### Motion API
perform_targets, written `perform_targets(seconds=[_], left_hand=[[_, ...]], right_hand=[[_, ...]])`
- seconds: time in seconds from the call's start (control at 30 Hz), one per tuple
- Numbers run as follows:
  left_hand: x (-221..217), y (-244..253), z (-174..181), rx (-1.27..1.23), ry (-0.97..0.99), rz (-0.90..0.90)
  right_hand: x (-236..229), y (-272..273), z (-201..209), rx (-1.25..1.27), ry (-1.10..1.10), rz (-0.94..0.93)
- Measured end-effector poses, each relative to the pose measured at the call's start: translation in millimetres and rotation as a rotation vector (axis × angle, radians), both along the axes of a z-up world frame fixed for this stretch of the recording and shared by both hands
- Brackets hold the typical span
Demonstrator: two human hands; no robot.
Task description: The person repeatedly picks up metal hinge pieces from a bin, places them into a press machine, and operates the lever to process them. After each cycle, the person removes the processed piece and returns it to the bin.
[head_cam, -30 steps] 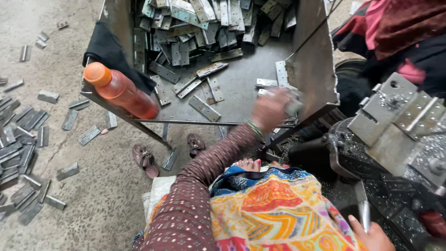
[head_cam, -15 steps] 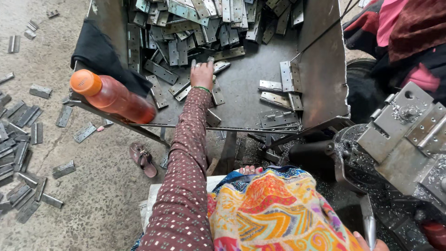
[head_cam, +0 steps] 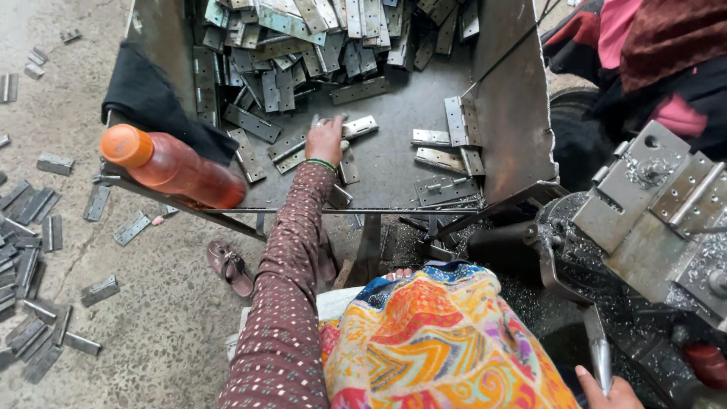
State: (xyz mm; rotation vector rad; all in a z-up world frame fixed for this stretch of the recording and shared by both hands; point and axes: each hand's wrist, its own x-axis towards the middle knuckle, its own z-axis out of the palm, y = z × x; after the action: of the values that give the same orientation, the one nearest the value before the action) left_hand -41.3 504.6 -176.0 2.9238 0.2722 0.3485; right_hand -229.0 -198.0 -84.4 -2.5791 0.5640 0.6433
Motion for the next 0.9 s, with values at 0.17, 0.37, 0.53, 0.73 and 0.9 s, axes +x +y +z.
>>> perform_targets(seconds=[0.17, 0.37, 0.53, 0.73, 0.9], left_hand=[[-7, -6, 2, -0.047, -0.13, -0.004], [-18, -23, 29, 0.001, -0.064, -0.105], [-47, -91, 97, -0.036, -0.077, -0.204], [-49, -234, 200, -0.1, -0.546, -0.444], [-38, -374, 225, 0.017, -0.407, -0.789]], right_hand=[[4, -24, -18, 0.078, 0.086, 0.028], [-16, -31, -27, -0.114, 0.007, 0.061], [-38, 5, 6, -0.288, -0.006, -0.011], [-31, 42, 45, -0.288, -0.024, -0.016], [-32, 52, 53, -0.251, -0.066, -0.013]])
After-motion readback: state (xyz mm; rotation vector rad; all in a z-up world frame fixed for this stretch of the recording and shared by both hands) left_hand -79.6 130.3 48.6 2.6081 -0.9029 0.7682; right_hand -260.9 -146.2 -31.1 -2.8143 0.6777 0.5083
